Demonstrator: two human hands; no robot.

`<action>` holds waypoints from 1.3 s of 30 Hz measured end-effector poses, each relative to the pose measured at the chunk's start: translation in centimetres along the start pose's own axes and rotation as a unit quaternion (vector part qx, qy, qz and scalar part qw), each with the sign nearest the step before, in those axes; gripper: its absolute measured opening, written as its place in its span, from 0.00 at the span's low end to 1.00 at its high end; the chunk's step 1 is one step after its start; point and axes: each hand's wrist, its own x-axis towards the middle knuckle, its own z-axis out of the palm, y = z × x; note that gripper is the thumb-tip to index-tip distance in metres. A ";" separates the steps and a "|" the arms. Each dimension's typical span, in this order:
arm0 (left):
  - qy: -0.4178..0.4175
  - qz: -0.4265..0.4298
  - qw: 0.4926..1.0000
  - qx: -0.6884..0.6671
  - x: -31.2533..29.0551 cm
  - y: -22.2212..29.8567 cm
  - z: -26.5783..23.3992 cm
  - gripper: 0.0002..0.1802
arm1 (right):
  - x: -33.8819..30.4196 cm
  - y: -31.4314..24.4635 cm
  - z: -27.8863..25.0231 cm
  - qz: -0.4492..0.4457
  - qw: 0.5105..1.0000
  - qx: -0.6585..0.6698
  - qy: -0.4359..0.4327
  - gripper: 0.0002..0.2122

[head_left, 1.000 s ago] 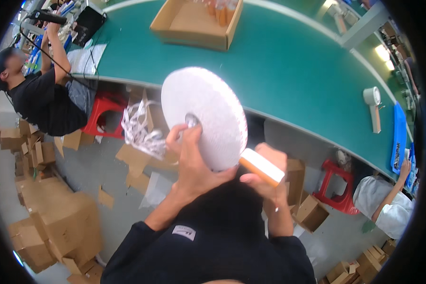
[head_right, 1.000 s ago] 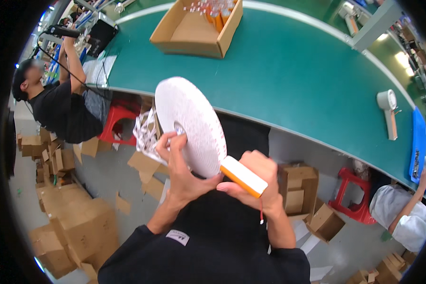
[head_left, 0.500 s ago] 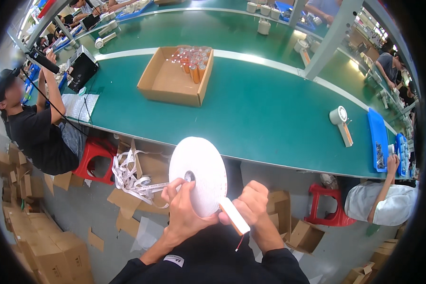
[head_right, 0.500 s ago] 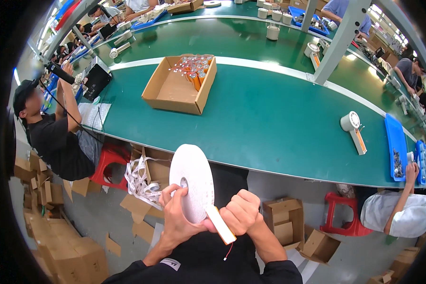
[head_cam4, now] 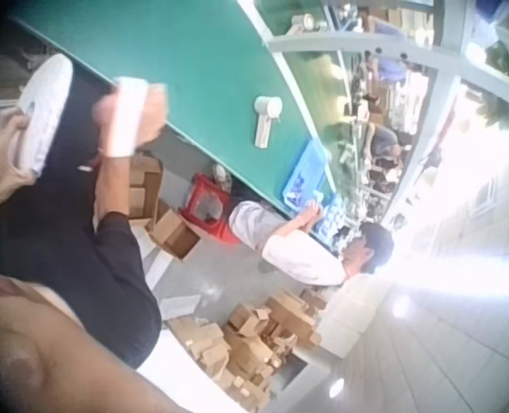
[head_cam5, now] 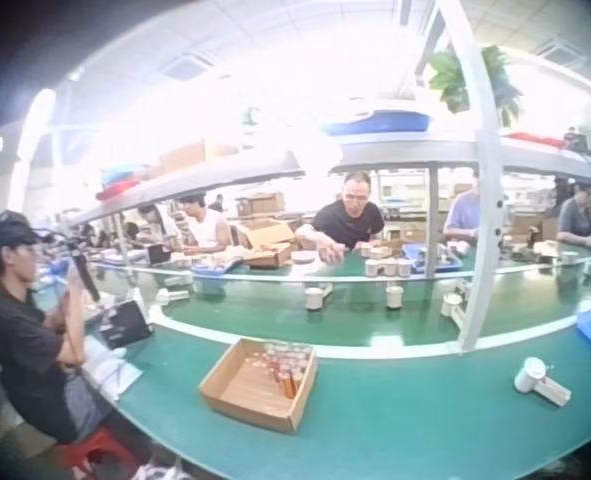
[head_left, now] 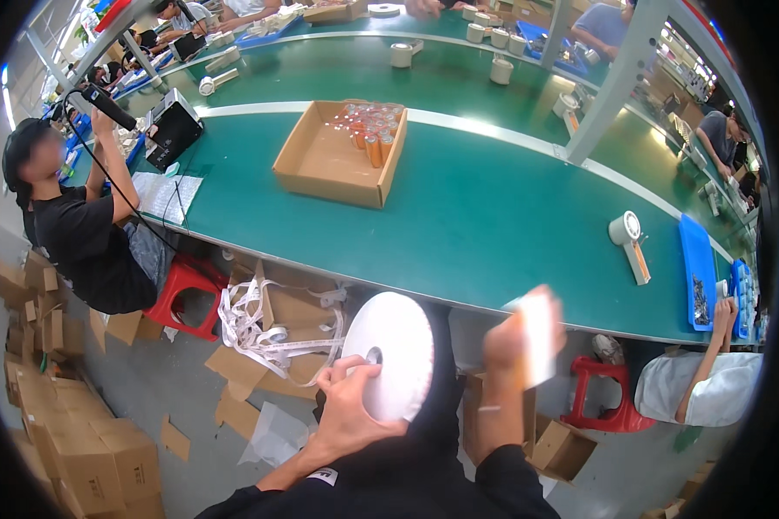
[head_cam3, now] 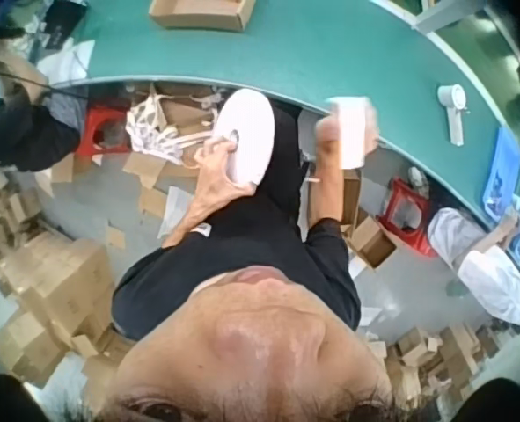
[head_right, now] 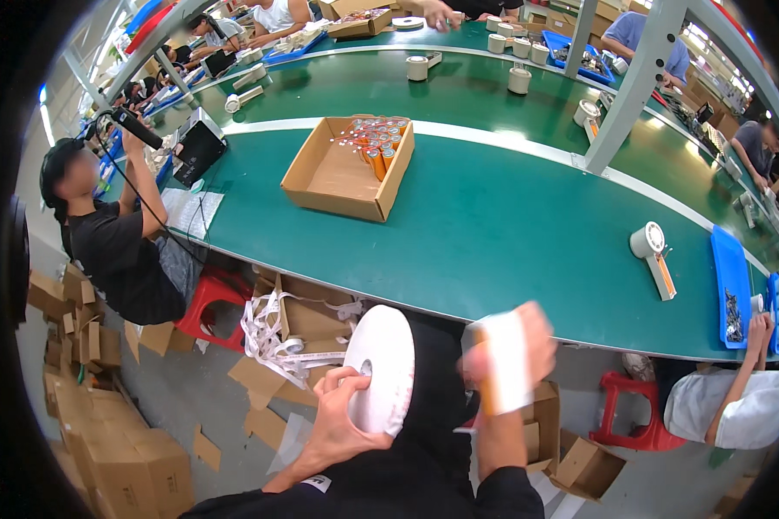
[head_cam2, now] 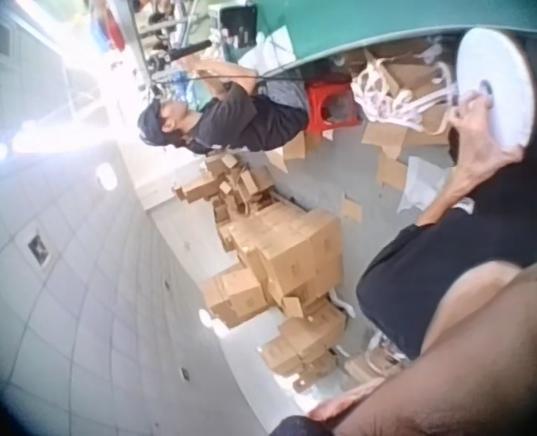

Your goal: The person applies double-sided tape from a tape roll onto cylindrical batteries and inserts the taped batteries into the handles of handheld fan casings.

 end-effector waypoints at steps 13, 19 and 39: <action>0.166 0.083 0.979 0.084 5.9 -1.3 -2.5 0.46 | 2.9 0.1 1.2 0.160 0.563 0.773 -0.245 0.28; 0.148 0.101 0.980 0.090 6.8 -0.5 -1.8 0.47 | 2.1 0.9 1.9 0.146 0.495 0.814 -0.266 0.25; 0.123 0.118 0.981 0.094 6.9 0.7 -0.4 0.50 | 1.4 -0.2 1.9 0.234 0.670 0.677 -0.198 0.42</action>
